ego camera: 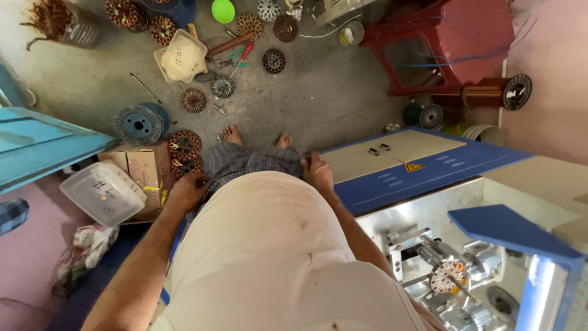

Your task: The person operates a stator pressing machine, then sits on the floor to manually repair motor stators. They use a hammer and punch to adjust the stator slots and inspect the components.

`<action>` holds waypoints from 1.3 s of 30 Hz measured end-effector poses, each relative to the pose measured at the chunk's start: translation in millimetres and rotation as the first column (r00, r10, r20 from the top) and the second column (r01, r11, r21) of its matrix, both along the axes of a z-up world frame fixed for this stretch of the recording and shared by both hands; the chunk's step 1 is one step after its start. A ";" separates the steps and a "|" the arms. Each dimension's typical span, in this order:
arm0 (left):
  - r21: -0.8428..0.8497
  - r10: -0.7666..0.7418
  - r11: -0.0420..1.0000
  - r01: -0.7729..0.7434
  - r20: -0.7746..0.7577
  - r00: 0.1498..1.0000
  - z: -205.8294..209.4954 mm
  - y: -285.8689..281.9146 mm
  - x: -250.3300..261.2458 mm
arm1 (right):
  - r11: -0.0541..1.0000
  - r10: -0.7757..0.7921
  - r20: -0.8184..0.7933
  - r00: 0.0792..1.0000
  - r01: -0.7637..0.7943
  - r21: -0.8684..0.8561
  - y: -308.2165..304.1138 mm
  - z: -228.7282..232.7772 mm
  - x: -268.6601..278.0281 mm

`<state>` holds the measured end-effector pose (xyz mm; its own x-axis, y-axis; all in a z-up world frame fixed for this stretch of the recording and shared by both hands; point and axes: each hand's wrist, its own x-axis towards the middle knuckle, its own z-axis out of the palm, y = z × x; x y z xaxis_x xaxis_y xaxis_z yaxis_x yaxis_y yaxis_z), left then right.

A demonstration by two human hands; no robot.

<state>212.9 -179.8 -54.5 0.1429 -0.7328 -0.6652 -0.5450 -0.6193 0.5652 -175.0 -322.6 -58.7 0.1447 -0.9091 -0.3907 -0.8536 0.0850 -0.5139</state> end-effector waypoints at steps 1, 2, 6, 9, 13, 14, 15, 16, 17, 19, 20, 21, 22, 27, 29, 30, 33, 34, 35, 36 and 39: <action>-0.026 -0.024 0.999 0.024 0.010 1.000 -3.7 -9.5 0.3 | 0.998 0.025 -0.018 1.000 -0.026 -0.057 -22.1 9.3 -12.5; -0.052 -0.047 0.997 0.048 0.022 0.999 -6.3 -19.3 -1.4 | 0.999 0.039 0.002 0.999 -0.039 0.030 -44.7 23.7 -27.5; -0.254 0.123 0.961 -0.107 0.047 0.991 -6.2 -44.0 -32.1 | 0.864 0.102 0.090 0.991 -0.133 0.486 -99.8 91.9 -62.3; -0.280 0.351 0.905 -0.320 0.068 0.934 -3.0 -58.4 -64.5 | 0.803 0.177 0.292 0.940 -0.309 0.509 -168.1 102.1 -54.4; -0.405 0.428 0.859 -0.314 0.232 0.873 16.2 -80.7 -133.6 | 0.709 0.455 0.382 0.805 -0.587 0.391 -290.8 60.4 -34.0; -0.419 0.357 0.884 -0.208 0.318 0.878 28.8 -83.2 -151.5 | 0.649 0.591 0.435 0.679 -0.721 0.244 -315.8 47.2 -29.9; -0.429 0.283 0.899 -0.092 0.407 0.869 38.1 -93.0 -169.6 | 0.596 0.644 0.458 0.613 -0.777 0.202 -336.8 34.3 -27.3; -0.213 0.609 0.787 -0.580 0.111 0.785 55.5 -97.0 -199.3 | 0.538 0.692 0.479 0.541 -0.828 0.159 -354.5 22.0 -25.9; 0.131 0.869 0.495 -0.859 -0.095 0.486 73.2 -101.6 -224.1 | 0.421 0.755 0.446 0.481 -0.877 0.234 -367.7 7.9 -18.7; 0.468 0.970 0.240 -0.850 -0.138 0.198 96.7 -118.9 -264.6 | 0.161 0.854 0.399 0.332 -0.900 0.404 -381.9 -12.6 -9.6; 0.511 0.977 0.166 -0.844 -0.201 0.070 106.0 -127.6 -286.4 | 0.147 0.862 0.382 0.332 -0.886 0.439 -386.8 -18.0 -12.0; 0.548 0.963 0.098 -0.831 -0.261 -0.059 111.2 -137.9 -304.4 | 0.136 0.872 0.362 0.329 -0.874 0.467 -394.4 -20.3 -12.1; 0.587 0.930 0.034 -0.809 -0.314 -0.189 114.4 -147.2 -321.8 | 0.126 0.883 0.340 0.325 -0.860 0.494 -402.1 -18.8 -14.0; 0.446 0.865 -0.019 -0.895 -0.441 -0.238 67.9 -197.2 -366.1 | 0.317 0.693 0.447 0.566 -0.796 0.515 -466.7 30.0 -7.3; 0.044 0.895 0.142 -0.989 -0.432 0.110 24.0 -228.9 -378.2 | 0.145 0.676 0.537 0.505 -0.806 0.575 -473.9 50.9 -2.7; -0.126 0.871 0.153 -0.980 -0.451 0.194 3.0 -242.2 -382.1 | 0.058 0.660 0.579 0.478 -0.801 0.596 -471.5 57.2 1.9; -0.096 0.853 0.251 -0.963 -0.448 0.267 -36.4 -256.8 -399.4 | -0.150 0.726 0.611 0.315 -0.795 0.588 -432.4 45.7 17.0; -0.053 0.848 0.275 -0.960 -0.457 0.268 -39.2 -253.8 -406.6 | -0.135 0.793 0.561 0.238 -0.829 0.543 -418.1 36.6 19.3; -0.003 0.848 0.277 -0.961 -0.470 0.245 -34.9 -249.6 -412.8 | -0.134 0.850 0.503 0.156 -0.860 0.493 -403.4 24.9 21.5; 0.054 0.847 0.265 -0.963 -0.490 0.206 -28.5 -246.3 -417.9 | -0.140 0.897 0.437 0.074 -0.888 0.439 -393.0 13.0 22.3; 0.520 0.549 -0.250 -0.817 -0.619 -0.562 1.8 -237.0 -433.5 | -0.456 0.887 0.223 -0.404 -0.840 0.292 -377.3 -17.4 17.1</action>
